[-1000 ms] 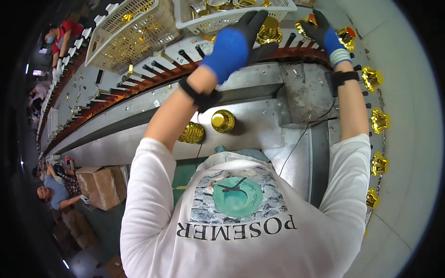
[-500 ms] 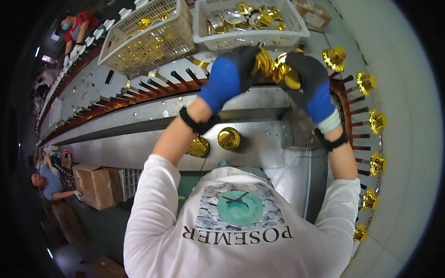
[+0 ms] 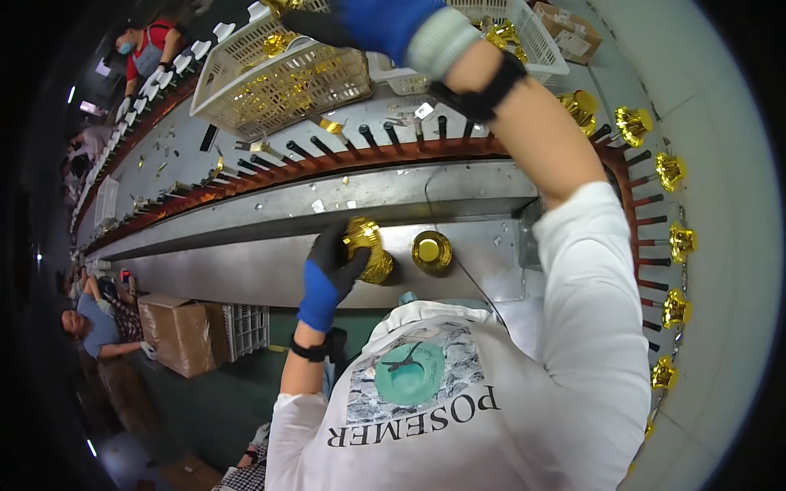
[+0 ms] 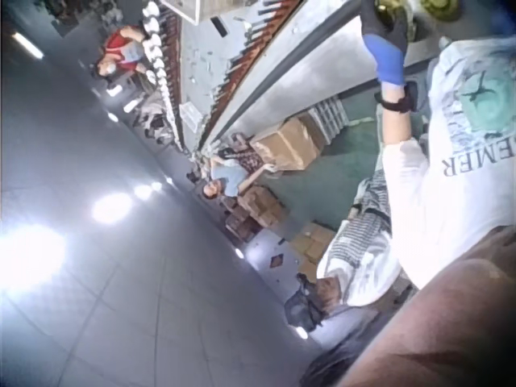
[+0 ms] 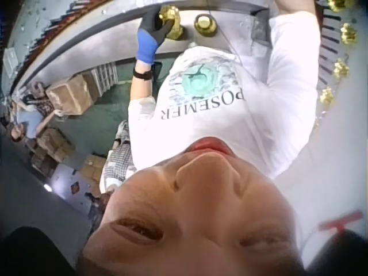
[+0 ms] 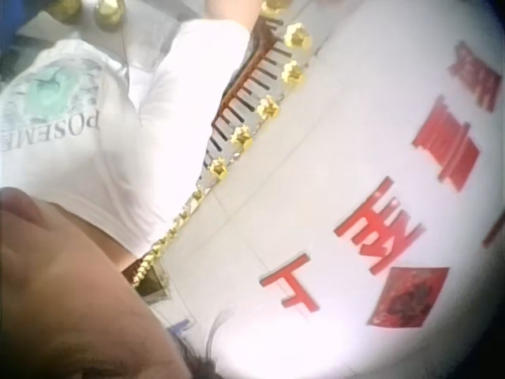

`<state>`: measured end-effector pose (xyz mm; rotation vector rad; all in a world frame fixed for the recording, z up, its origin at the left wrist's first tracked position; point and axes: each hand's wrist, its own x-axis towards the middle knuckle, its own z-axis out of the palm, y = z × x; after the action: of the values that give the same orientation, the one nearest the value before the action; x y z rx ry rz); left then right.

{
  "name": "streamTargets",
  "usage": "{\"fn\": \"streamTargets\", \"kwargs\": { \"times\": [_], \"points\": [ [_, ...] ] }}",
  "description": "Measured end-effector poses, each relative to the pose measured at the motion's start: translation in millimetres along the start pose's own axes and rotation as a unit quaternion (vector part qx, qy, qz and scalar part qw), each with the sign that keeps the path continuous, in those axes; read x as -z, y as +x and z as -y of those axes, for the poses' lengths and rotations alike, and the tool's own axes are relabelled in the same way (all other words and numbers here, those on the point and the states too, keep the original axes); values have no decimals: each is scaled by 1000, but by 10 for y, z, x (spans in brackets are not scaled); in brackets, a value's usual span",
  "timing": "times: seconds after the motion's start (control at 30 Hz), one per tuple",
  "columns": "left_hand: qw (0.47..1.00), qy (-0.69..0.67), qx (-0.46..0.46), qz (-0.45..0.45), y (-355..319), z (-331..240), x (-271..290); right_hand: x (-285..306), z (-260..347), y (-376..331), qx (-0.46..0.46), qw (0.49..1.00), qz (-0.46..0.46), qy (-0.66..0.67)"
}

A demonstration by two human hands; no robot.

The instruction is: The person picks up gold-colored plastic components from a moving assembly belt, aligns them, and places them onto a series of vertical rods on the production line.

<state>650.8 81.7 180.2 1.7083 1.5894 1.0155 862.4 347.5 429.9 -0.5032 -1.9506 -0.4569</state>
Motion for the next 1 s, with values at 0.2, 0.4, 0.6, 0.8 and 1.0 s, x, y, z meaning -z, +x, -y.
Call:
{"fn": "streamTargets", "kwargs": {
  "times": [0.2, 0.4, 0.6, 0.8, 1.0],
  "points": [
    [991, 22, 114, -69, -622, 629, 397, 963, -1304, -1522, -206, 875, 407, -160],
    [990, 31, 124, -55, -955, 1149, 428, 1166, -977, -2810, -369, 831, 417, 6],
    [983, 148, 112, -2, -705, 1141, 384, 1192, 286, -2284, -267, 913, 305, 40],
    [975, 194, 88, 62, -354, 1318, 4, 736, 1473, -2795, -232, 852, 433, 180],
    [964, 224, 105, 101, -133, 1538, -204, -206, 1963, -3574, -247, 721, 632, 136]
  ]
}}
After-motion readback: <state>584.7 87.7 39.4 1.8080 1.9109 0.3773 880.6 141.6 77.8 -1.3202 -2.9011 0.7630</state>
